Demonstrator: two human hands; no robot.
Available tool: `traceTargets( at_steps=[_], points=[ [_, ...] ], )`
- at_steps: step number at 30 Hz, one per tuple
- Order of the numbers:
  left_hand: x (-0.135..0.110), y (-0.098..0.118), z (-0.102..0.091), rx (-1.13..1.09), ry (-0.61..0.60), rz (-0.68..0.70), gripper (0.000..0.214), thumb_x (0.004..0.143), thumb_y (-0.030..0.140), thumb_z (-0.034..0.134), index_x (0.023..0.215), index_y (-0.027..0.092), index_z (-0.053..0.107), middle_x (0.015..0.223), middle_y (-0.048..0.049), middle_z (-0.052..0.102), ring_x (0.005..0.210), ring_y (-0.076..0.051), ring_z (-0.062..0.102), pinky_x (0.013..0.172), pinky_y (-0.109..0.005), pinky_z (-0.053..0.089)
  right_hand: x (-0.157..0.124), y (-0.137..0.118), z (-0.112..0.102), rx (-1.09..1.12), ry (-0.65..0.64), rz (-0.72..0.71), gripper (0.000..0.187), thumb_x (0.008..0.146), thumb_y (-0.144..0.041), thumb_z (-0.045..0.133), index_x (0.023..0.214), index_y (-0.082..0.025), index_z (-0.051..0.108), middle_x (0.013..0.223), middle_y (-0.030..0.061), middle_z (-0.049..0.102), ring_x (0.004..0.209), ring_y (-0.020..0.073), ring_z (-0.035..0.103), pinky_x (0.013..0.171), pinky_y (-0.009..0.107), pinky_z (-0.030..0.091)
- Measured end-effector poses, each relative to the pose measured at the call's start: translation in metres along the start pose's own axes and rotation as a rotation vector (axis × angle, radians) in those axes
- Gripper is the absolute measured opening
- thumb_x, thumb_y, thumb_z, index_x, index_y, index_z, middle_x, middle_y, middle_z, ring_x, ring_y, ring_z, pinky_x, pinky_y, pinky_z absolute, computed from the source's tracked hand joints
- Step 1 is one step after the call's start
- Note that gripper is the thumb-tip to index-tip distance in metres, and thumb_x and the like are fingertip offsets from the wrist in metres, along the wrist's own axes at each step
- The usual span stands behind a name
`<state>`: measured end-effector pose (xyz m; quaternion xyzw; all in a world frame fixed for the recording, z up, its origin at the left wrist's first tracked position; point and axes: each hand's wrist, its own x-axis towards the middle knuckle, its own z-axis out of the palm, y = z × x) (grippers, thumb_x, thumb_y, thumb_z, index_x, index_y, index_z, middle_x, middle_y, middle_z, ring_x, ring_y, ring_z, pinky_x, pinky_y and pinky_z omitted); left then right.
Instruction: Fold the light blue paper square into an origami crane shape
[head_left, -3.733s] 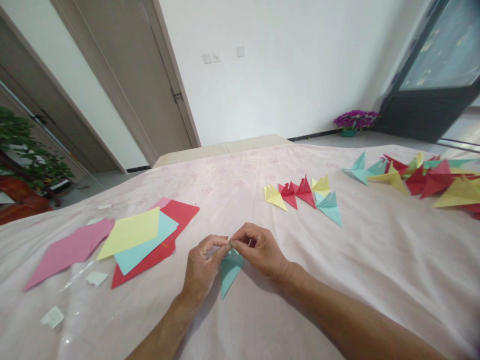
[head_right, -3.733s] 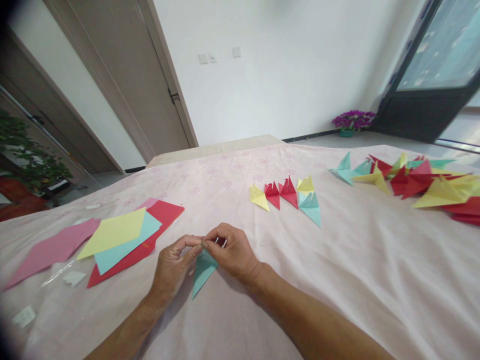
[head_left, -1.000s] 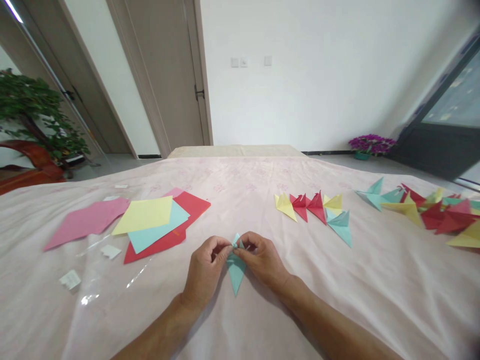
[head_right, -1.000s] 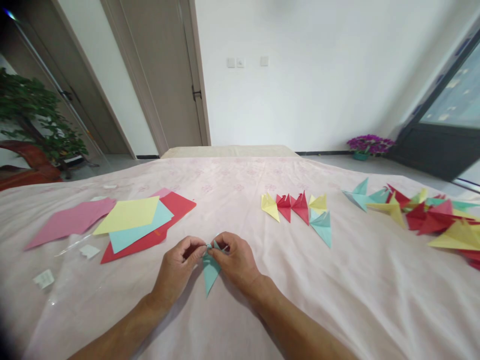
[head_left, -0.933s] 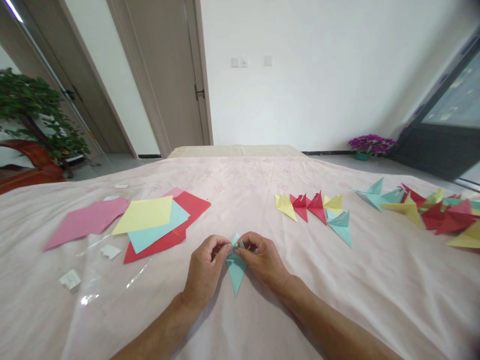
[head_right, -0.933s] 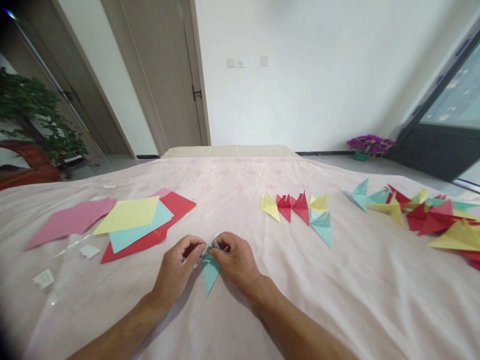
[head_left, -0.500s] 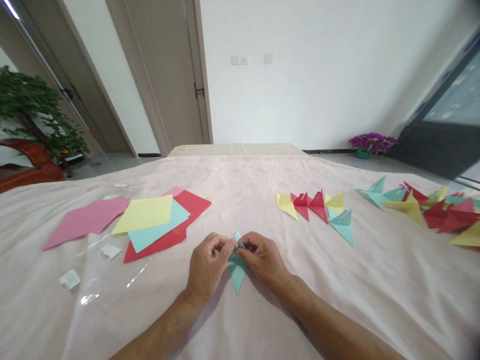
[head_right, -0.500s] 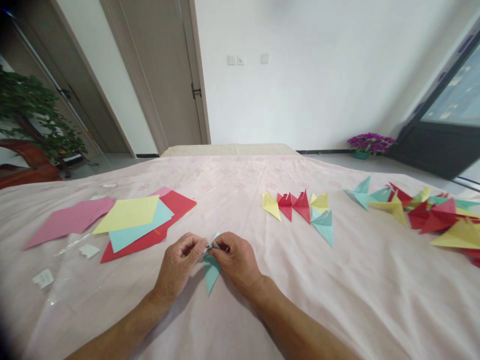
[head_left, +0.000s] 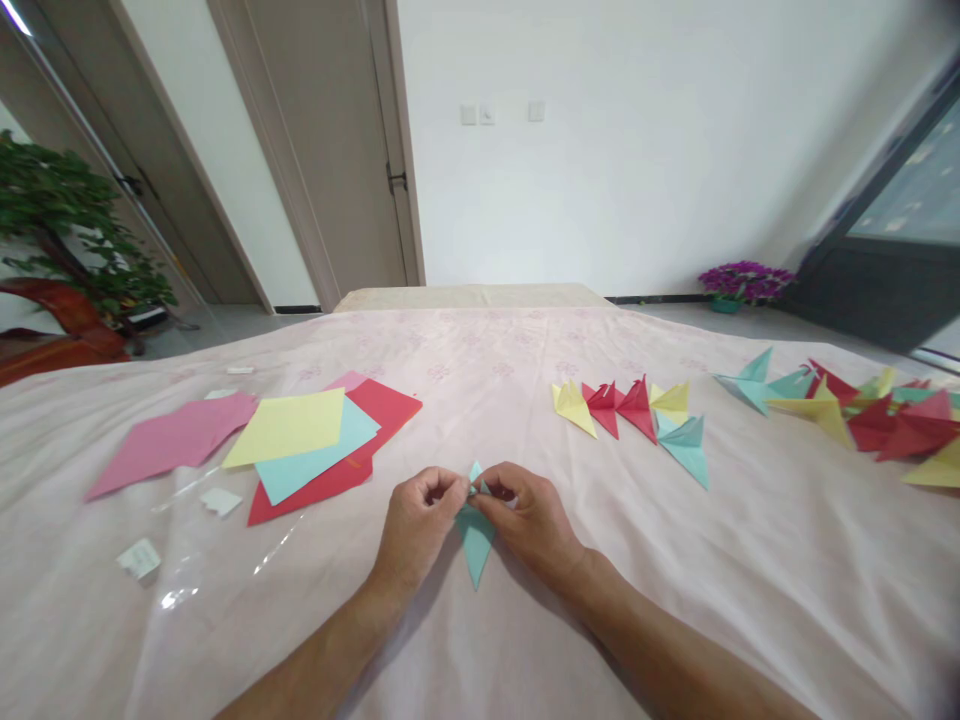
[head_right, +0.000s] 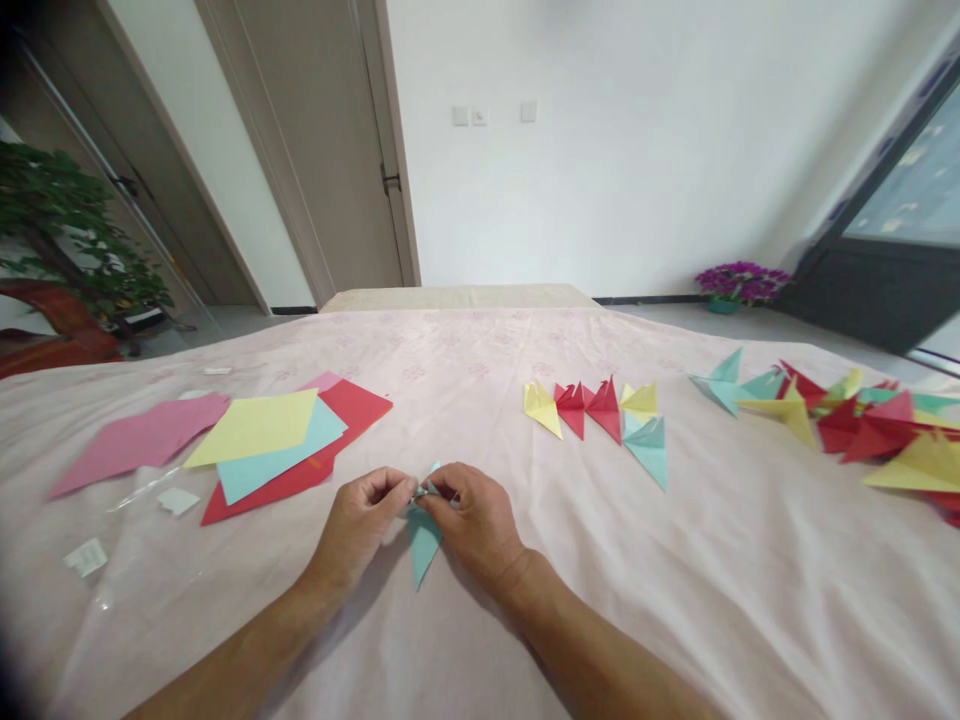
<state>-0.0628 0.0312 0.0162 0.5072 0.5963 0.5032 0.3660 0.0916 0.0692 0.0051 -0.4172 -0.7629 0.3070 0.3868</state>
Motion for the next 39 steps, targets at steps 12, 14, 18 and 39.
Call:
traceTargets(
  at_steps=[12,14,18,39],
  points=[
    [-0.001,-0.002,0.000,-0.016,-0.045,0.003,0.030,0.084,0.043,0.063,0.074,0.016,0.069,0.070,-0.0033,0.069,0.065,-0.016,0.060,0.060,-0.025,0.045,-0.002,0.001,0.000,0.085,0.037,0.028,0.006,0.083,-0.020,0.064,0.080,-0.021,0.069,0.072,-0.0010,0.070,0.065,0.0132,0.061,0.064,0.023,0.046],
    [-0.002,-0.001,-0.001,0.035,-0.025,0.040,0.028,0.085,0.042,0.063,0.075,0.017,0.071,0.072,-0.0042,0.070,0.069,-0.018,0.063,0.063,-0.027,0.047,-0.002,0.001,0.000,0.092,0.046,0.021,0.007,0.083,-0.021,0.064,0.080,-0.021,0.070,0.072,-0.0006,0.070,0.065,0.0134,0.061,0.064,0.023,0.047],
    [-0.004,0.001,-0.002,0.133,0.000,0.097,0.023,0.085,0.037,0.062,0.077,0.018,0.073,0.075,-0.0047,0.072,0.072,-0.019,0.064,0.067,-0.028,0.048,-0.002,0.002,-0.001,0.097,0.056,0.008,0.008,0.083,-0.020,0.065,0.079,-0.020,0.071,0.071,-0.0005,0.071,0.064,0.0134,0.061,0.063,0.023,0.047],
    [-0.006,0.004,-0.003,0.197,-0.022,0.088,0.019,0.085,0.031,0.062,0.091,0.022,0.078,0.085,-0.0049,0.076,0.077,-0.020,0.069,0.070,-0.030,0.050,-0.002,0.005,-0.002,0.054,0.058,0.009,0.009,0.084,-0.018,0.063,0.080,-0.021,0.072,0.073,-0.0002,0.071,0.065,0.0137,0.062,0.063,0.023,0.045]
  ],
)
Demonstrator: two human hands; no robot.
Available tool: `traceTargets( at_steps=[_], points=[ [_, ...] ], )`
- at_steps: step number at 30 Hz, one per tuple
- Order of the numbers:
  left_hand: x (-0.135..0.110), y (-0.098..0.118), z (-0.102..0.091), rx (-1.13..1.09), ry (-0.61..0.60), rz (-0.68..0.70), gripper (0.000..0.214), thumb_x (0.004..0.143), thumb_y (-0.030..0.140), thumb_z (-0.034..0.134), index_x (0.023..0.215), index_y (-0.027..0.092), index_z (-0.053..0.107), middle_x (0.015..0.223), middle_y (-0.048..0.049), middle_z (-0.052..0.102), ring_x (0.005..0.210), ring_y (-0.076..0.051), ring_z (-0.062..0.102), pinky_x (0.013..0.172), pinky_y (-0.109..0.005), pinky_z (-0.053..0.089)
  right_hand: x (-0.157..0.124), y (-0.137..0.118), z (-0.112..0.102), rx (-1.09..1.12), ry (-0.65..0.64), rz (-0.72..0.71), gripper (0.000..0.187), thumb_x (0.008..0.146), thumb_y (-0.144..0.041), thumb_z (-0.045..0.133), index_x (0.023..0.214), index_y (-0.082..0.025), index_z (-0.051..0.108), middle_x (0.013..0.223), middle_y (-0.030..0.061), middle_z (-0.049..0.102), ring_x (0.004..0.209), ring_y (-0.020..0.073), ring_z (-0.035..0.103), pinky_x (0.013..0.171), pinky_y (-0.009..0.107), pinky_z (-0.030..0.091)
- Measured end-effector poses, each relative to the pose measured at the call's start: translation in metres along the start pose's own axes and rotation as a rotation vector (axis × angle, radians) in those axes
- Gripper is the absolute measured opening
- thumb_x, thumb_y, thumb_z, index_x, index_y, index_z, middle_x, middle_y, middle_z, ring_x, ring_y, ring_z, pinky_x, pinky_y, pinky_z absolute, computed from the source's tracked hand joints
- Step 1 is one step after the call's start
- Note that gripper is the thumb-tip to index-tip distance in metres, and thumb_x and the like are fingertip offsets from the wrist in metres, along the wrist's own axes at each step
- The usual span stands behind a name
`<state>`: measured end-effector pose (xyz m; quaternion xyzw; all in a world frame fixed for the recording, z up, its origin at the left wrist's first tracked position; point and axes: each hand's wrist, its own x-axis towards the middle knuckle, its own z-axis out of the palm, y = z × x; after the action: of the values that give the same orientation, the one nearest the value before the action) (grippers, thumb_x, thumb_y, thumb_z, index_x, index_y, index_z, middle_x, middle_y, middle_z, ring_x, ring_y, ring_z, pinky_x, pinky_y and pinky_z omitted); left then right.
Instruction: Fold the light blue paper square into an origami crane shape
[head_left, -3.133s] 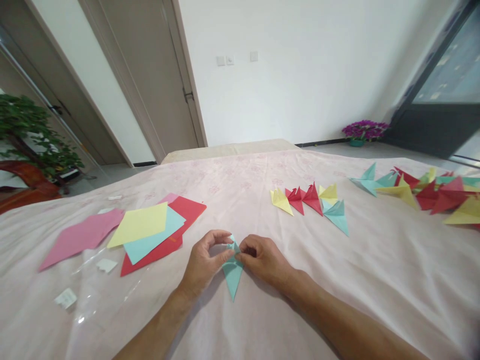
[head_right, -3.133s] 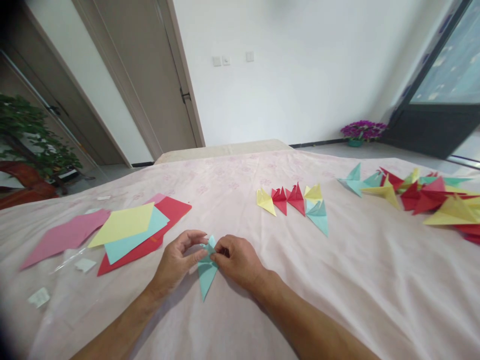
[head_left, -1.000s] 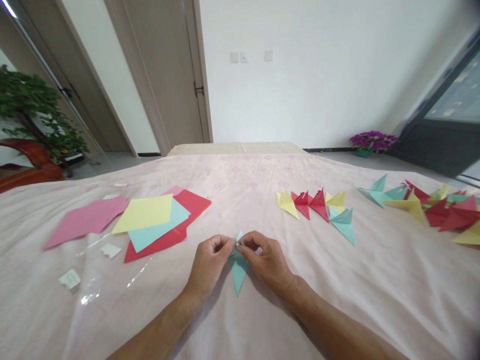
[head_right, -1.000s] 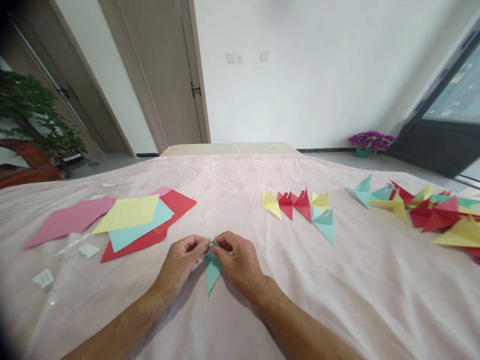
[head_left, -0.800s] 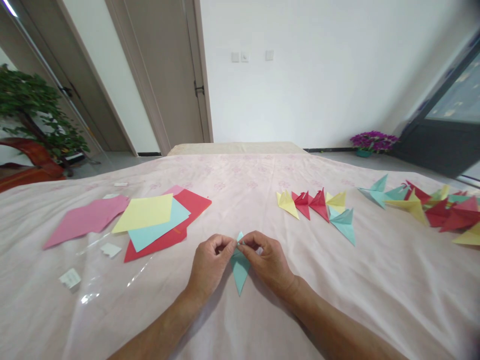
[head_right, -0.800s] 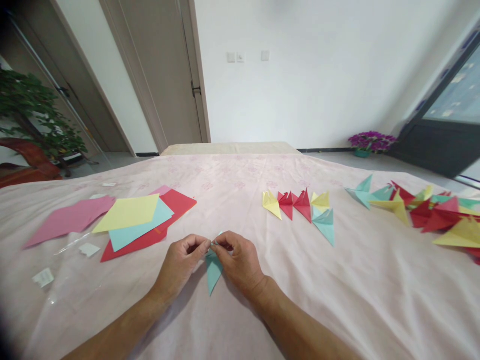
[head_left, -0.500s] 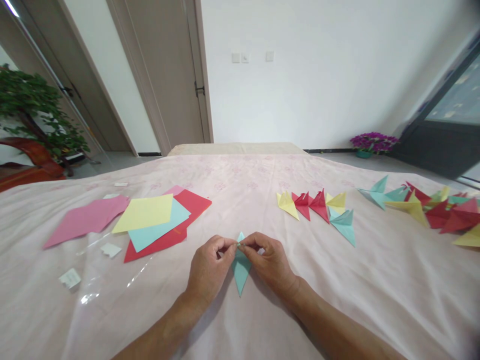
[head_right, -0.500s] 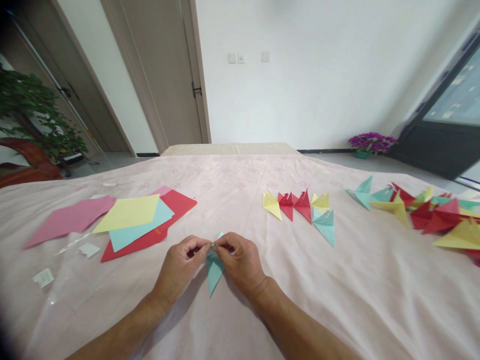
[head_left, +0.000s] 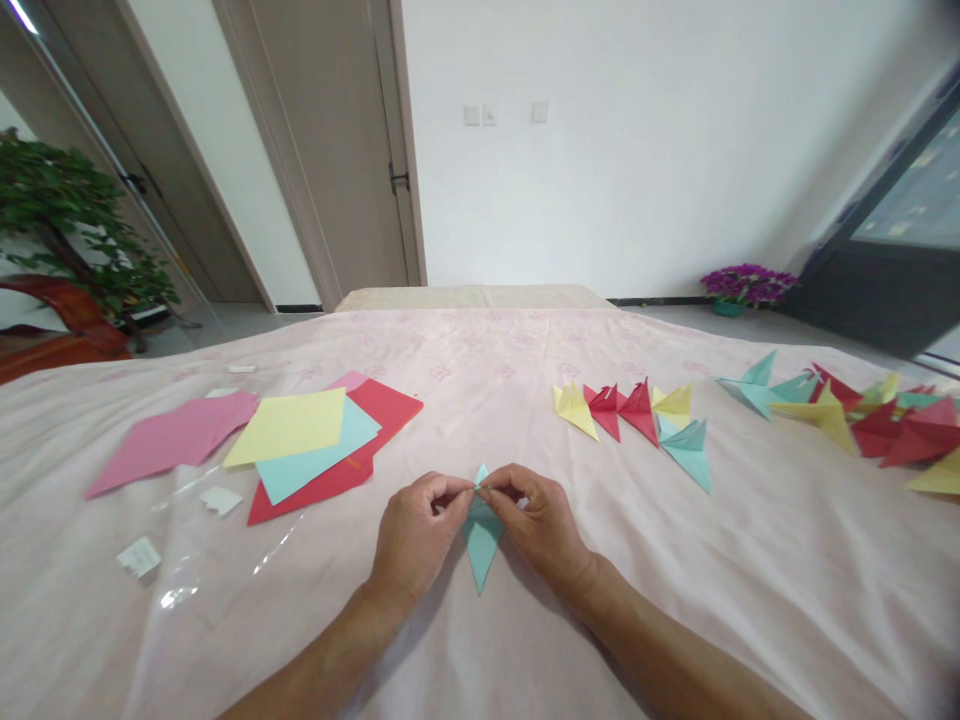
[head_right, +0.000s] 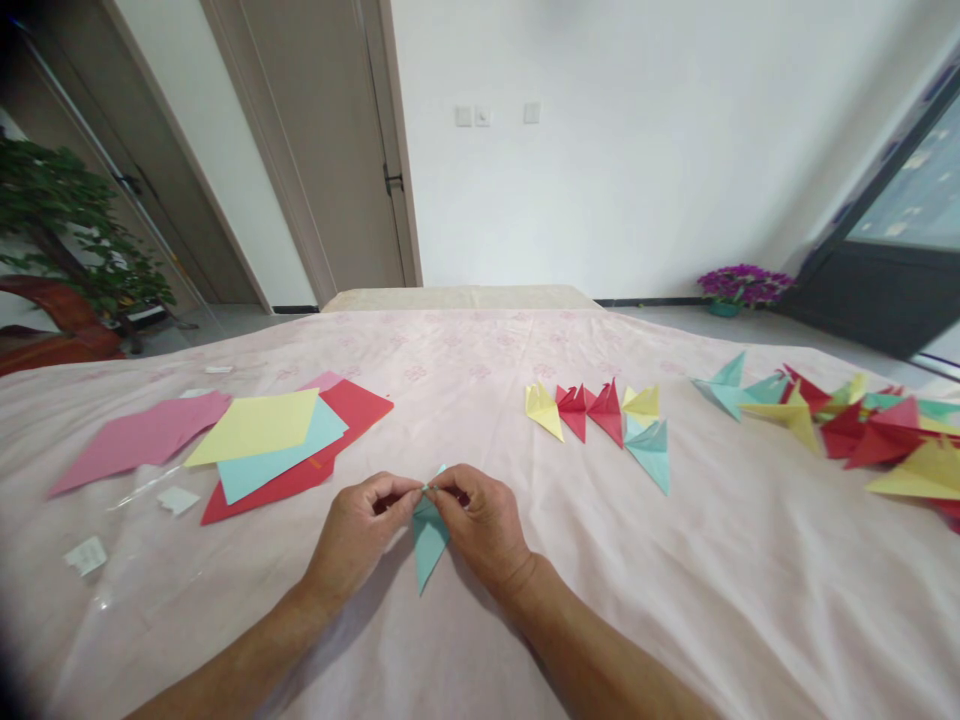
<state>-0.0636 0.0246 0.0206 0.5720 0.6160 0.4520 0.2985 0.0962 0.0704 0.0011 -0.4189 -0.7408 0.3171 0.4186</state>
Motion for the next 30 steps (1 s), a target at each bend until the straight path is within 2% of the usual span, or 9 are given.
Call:
traceTargets(
  at_steps=[6,10,20,24,27,30],
  points=[
    [-0.0002,0.0030,-0.0007,0.107,0.046,0.013,0.016,0.084,0.034,0.064,0.083,0.024,0.076,0.081,-0.0021,0.075,0.070,-0.019,0.067,0.065,-0.029,0.047,-0.0009,-0.0028,-0.0009,-0.029,-0.009,-0.041,0.011,0.085,-0.018,0.061,0.081,-0.021,0.071,0.076,-0.0002,0.071,0.068,0.0137,0.062,0.065,0.023,0.045],
    [0.0009,0.0049,-0.0011,0.229,0.089,0.053,0.013,0.083,0.029,0.064,0.076,0.024,0.074,0.077,-0.0003,0.073,0.068,-0.017,0.066,0.063,-0.028,0.045,-0.0026,-0.0048,-0.0007,-0.071,0.000,-0.083,0.012,0.085,-0.016,0.060,0.081,-0.021,0.071,0.077,0.0005,0.071,0.069,0.0142,0.063,0.066,0.023,0.045],
    [-0.0066,0.0055,0.0006,0.540,0.191,0.453,0.011,0.085,0.018,0.061,0.079,0.021,0.070,0.077,0.0002,0.070,0.075,-0.017,0.066,0.070,-0.029,0.045,-0.0040,-0.0055,-0.0026,-0.131,0.029,-0.206,0.013,0.086,-0.014,0.060,0.083,-0.021,0.071,0.075,0.0009,0.070,0.069,0.0140,0.065,0.065,0.022,0.045],
    [-0.0077,0.0042,0.0016,0.651,0.222,0.547,0.013,0.084,0.014,0.061,0.075,0.020,0.069,0.073,-0.0007,0.069,0.071,-0.019,0.064,0.068,-0.031,0.043,-0.0048,-0.0072,-0.0034,-0.156,0.010,-0.208,0.014,0.084,-0.013,0.061,0.081,-0.020,0.072,0.075,0.0009,0.071,0.067,0.0140,0.065,0.064,0.022,0.044],
    [-0.0069,0.0035,0.0021,0.597,0.208,0.551,0.014,0.084,0.013,0.060,0.074,0.019,0.068,0.072,-0.0016,0.068,0.070,-0.019,0.063,0.069,-0.031,0.044,-0.0045,-0.0070,-0.0026,-0.142,0.008,-0.194,0.014,0.083,-0.012,0.061,0.080,-0.020,0.072,0.075,0.0007,0.072,0.067,0.0141,0.066,0.064,0.023,0.044],
    [-0.0044,0.0028,0.0028,0.403,0.167,0.449,0.014,0.086,0.016,0.059,0.077,0.019,0.069,0.076,-0.0014,0.068,0.074,-0.017,0.064,0.071,-0.029,0.046,-0.0024,-0.0038,-0.0005,-0.073,0.036,-0.134,0.014,0.084,-0.014,0.061,0.080,-0.020,0.073,0.075,0.0007,0.073,0.069,0.0144,0.066,0.065,0.023,0.046]
  ],
)
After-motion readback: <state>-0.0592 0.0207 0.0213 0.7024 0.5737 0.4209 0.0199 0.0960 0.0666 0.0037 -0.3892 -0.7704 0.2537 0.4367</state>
